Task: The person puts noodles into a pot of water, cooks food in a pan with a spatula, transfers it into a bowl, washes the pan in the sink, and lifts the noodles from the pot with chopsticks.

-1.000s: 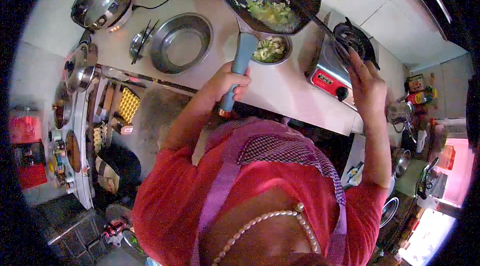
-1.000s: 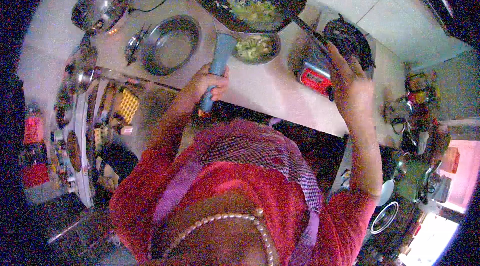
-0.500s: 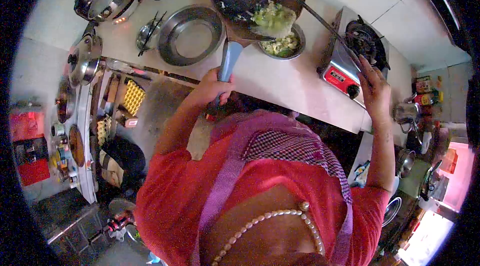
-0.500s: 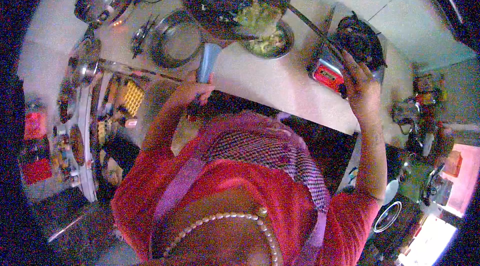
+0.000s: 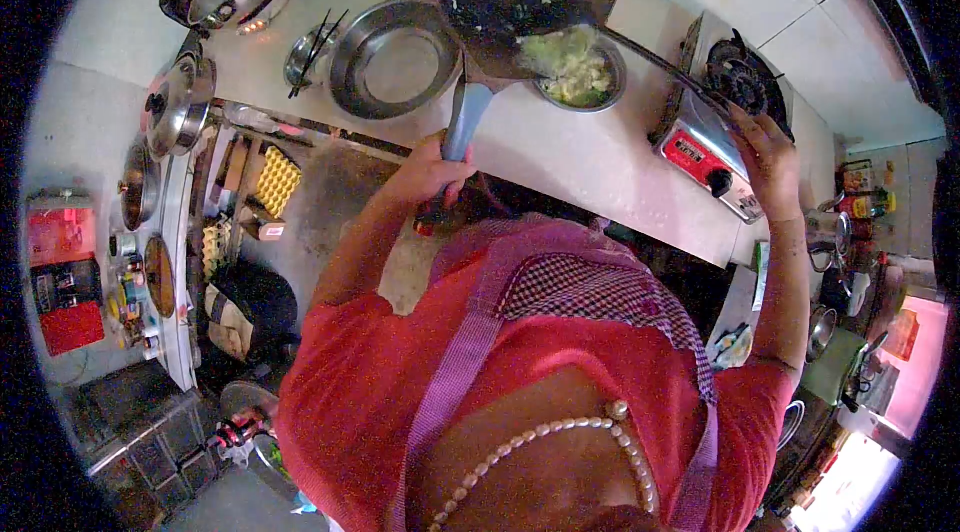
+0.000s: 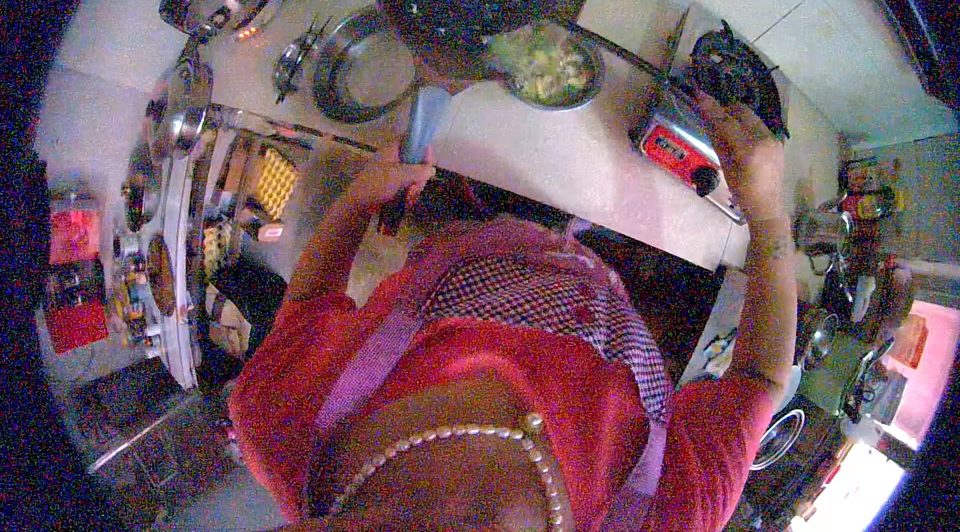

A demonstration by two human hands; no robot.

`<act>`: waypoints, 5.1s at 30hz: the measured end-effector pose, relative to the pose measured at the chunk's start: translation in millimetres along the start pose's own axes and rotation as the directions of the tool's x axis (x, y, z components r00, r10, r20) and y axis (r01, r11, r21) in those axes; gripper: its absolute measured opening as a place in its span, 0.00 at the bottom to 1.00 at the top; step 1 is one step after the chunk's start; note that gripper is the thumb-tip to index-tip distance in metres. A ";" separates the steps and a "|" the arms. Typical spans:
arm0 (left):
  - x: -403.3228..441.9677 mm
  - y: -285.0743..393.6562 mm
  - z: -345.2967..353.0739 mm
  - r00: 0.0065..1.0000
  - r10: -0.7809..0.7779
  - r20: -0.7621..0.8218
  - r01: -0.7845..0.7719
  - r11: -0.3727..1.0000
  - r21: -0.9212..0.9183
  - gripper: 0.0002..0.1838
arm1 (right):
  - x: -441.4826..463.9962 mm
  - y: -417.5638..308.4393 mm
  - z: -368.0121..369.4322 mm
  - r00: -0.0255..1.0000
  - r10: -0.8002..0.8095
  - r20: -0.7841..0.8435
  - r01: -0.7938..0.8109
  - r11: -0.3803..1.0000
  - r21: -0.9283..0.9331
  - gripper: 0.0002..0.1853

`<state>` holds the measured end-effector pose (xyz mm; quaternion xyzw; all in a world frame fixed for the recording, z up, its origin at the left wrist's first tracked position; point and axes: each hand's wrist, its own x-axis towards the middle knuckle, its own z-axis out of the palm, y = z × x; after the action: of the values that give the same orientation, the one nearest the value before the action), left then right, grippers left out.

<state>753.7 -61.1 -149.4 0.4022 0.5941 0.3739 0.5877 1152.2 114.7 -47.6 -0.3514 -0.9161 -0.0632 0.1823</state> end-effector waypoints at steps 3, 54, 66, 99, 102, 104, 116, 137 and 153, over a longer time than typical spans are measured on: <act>-1.4 1.6 4.0 0.998 0.037 -0.047 -0.034 0.998 0.049 0.07 | -5.2 -1.7 1.3 0.996 0.092 -0.020 -0.088 0.986 0.140 0.21; 25.7 30.9 20.6 0.983 0.106 -0.151 -0.058 0.955 0.290 0.10 | -95.2 10.0 8.4 0.884 0.468 -0.013 -0.415 0.795 0.442 0.17; 98.1 91.9 128.2 0.801 0.134 0.583 0.335 0.707 -0.623 0.08 | -88.5 -25.6 -42.2 0.626 0.626 0.465 -0.241 -0.412 0.879 0.16; 220.9 -77.8 121.3 0.877 -0.239 -0.418 -0.089 0.772 -0.629 0.15 | -128.9 4.4 -51.7 0.347 0.888 0.301 -0.306 -0.197 0.932 0.14; 231.7 -83.7 104.3 0.901 -0.156 -0.404 -0.167 0.736 -0.657 0.17 | -124.2 3.2 -47.3 0.322 0.901 0.290 -0.296 -0.195 0.935 0.10; 211.1 -55.2 100.2 0.948 -0.070 -0.311 -0.161 0.737 -0.656 0.16 | -111.2 -8.6 -49.0 0.268 0.920 0.285 -0.287 -0.206 0.935 0.03; 215.5 -43.9 66.4 0.956 0.055 -0.287 -0.196 0.848 -0.492 0.13 | -106.8 -41.0 -46.2 0.046 0.977 0.210 -0.297 -0.187 0.937 0.06; 226.5 -48.6 21.7 0.964 0.035 -0.265 -0.178 0.823 -0.540 0.11 | -121.6 -100.6 -51.1 0.257 0.934 0.247 -0.158 -0.211 0.965 0.06; 191.1 113.6 257.8 0.591 -0.012 0.806 0.433 0.848 -0.305 0.18 | -129.3 -48.5 -55.1 0.371 0.874 0.314 -0.036 -0.324 0.945 0.06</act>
<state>1018.4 152.0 -128.8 0.2874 0.2165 0.2150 0.9079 1224.6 -15.1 -44.9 -0.4563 -0.2702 0.5554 0.6405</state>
